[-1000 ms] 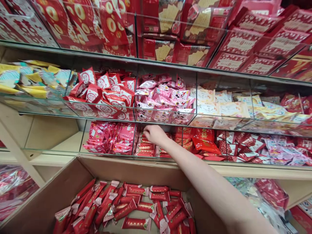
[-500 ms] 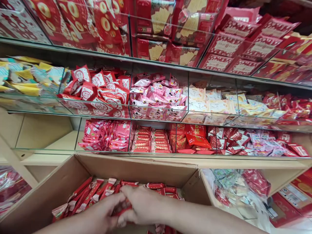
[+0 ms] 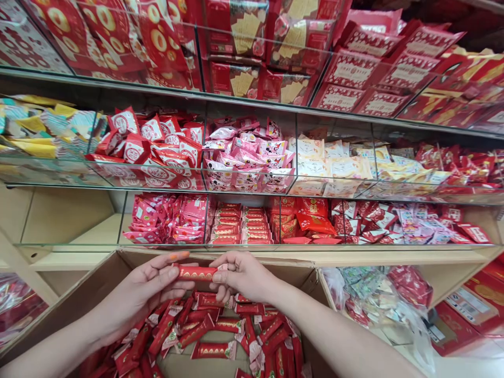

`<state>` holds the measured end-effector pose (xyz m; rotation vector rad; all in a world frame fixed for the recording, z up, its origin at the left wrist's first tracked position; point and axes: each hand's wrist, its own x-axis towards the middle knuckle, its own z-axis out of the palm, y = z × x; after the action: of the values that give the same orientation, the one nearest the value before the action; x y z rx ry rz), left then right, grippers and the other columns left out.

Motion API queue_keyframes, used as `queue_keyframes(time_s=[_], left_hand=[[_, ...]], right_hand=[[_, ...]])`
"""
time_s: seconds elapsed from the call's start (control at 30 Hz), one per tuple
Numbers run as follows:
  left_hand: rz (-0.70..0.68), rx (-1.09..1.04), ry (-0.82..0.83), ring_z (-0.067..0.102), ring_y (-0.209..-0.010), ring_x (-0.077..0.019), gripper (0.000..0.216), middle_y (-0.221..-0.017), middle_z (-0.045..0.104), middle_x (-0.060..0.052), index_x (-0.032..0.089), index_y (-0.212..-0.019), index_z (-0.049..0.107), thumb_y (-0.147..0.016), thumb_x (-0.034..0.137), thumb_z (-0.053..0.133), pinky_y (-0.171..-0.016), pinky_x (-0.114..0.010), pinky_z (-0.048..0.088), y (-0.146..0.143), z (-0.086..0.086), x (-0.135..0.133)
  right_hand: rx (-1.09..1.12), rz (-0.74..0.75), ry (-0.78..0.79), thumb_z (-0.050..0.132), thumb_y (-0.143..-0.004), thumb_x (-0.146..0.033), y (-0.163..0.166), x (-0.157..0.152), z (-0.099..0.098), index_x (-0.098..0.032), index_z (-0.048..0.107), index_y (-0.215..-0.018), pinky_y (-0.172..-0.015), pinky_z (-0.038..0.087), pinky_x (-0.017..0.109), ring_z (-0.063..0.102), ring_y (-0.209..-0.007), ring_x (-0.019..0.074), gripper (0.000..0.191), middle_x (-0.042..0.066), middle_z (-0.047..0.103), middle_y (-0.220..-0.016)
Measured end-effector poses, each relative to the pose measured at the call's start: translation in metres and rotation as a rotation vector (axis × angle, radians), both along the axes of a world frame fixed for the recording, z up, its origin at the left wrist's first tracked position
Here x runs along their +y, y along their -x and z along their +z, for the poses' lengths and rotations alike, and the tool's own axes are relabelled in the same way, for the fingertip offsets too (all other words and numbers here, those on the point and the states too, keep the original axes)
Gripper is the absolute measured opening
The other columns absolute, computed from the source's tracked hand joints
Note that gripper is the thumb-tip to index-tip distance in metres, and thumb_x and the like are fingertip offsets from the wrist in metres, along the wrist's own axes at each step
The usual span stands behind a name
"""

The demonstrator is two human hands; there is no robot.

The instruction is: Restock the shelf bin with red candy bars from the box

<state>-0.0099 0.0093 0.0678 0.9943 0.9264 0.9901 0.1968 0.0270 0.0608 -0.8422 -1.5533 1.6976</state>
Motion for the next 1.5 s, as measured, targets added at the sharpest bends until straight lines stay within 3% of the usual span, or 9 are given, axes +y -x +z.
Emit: queue_keyframes(time_s=[0.13,0.47,0.7,0.9,1.0,1.1,1.23,1.4,1.5], left_hand=[[0.074,-0.010,0.044,0.066,-0.075,-0.0184,0.028,-0.081,0.070,-0.005,0.015,-0.088,0.062,-0.063,0.022,0.072,-0.068,-0.024,0.053,0.002,-0.002,0.001],[0.151,-0.006,0.004,0.063,-0.063,-0.0113,0.025,-0.073,0.068,-0.002,0.015,-0.085,0.066,-0.061,0.023,0.072,-0.059,-0.018,0.050,0.001,-0.007,0.003],[-0.112,0.223,-0.080,0.059,-0.062,-0.0116,0.034,-0.072,0.065,-0.001,0.014,-0.095,0.058,-0.064,0.025,0.069,-0.058,-0.022,0.045,-0.001,-0.006,-0.002],[-0.303,0.381,-0.197,0.057,-0.084,-0.0182,0.034,-0.086,0.065,-0.003,0.015,-0.099,0.060,-0.067,0.028,0.064,-0.076,-0.029,0.043,-0.007,-0.010,-0.008],[-0.176,0.271,-0.135,0.056,-0.072,-0.0141,0.030,-0.079,0.062,-0.001,0.014,-0.090,0.057,-0.064,0.028,0.067,-0.069,-0.027,0.044,-0.016,-0.017,-0.012],[-0.037,0.161,-0.160,0.053,-0.065,-0.0106,0.028,-0.068,0.056,0.004,0.016,-0.076,0.050,-0.059,0.024,0.071,-0.066,-0.024,0.043,-0.023,-0.027,-0.011],[-0.047,0.106,-0.225,0.052,-0.066,-0.0106,0.030,-0.067,0.053,0.005,0.019,-0.073,0.044,-0.059,0.019,0.071,-0.066,-0.025,0.043,-0.026,-0.036,-0.010],[-0.096,0.202,-0.287,0.051,-0.069,-0.0113,0.022,-0.080,0.055,0.000,0.019,-0.088,0.048,-0.070,0.023,0.060,-0.065,-0.025,0.041,-0.024,-0.030,-0.012],[-0.115,0.314,-0.282,0.049,-0.068,-0.0116,0.017,-0.082,0.056,-0.001,0.018,-0.088,0.051,-0.072,0.022,0.056,-0.063,-0.024,0.039,-0.022,-0.027,-0.013]], right_hand=[[0.020,-0.056,-0.002,0.065,-0.064,-0.044,0.000,0.004,-0.005,-0.014,0.046,-0.081,-0.042,0.044,0.021,0.057,-0.044,0.0092,0.039,0.000,0.062,-0.060],[0.100,-0.163,-0.076,0.062,-0.067,-0.047,0.005,0.005,-0.008,-0.015,0.046,-0.075,-0.043,0.044,0.020,0.056,-0.044,0.0087,0.036,0.000,0.063,-0.060],[0.040,-0.236,-0.198,0.062,-0.070,-0.038,-0.002,0.009,-0.005,-0.015,0.051,-0.089,-0.043,0.041,0.018,0.051,-0.041,0.0054,0.032,-0.004,0.057,-0.057],[0.031,-0.207,-0.199,0.062,-0.071,-0.035,0.006,-0.003,-0.005,-0.020,0.044,-0.096,-0.044,0.040,0.018,0.050,-0.043,0.0059,0.034,-0.007,0.051,-0.058],[0.089,-0.237,-0.147,0.067,-0.066,-0.033,0.017,-0.010,-0.013,-0.021,0.041,-0.089,-0.051,0.042,0.020,0.052,-0.054,0.0075,0.036,-0.006,0.052,-0.065],[0.029,-0.241,-0.208,0.067,-0.065,-0.028,0.028,-0.015,-0.022,-0.018,0.046,-0.082,-0.062,0.042,0.022,0.052,-0.067,0.0092,0.028,-0.001,0.054,-0.074],[-0.111,-0.258,-0.249,0.063,-0.066,-0.024,0.036,-0.021,-0.021,-0.017,0.049,-0.076,-0.056,0.040,0.022,0.049,-0.061,0.0094,0.018,-0.001,0.053,-0.069],[-0.225,-0.357,-0.524,0.053,-0.070,-0.019,0.024,-0.015,-0.001,-0.017,0.049,-0.082,-0.061,0.043,0.022,0.053,-0.067,0.0107,0.013,0.000,0.057,-0.076],[-0.558,-0.460,-0.766,0.049,-0.074,-0.023,0.003,0.012,0.012,-0.017,0.050,-0.087,-0.063,0.042,0.022,0.053,-0.069,0.0116,0.014,0.001,0.058,-0.078]])
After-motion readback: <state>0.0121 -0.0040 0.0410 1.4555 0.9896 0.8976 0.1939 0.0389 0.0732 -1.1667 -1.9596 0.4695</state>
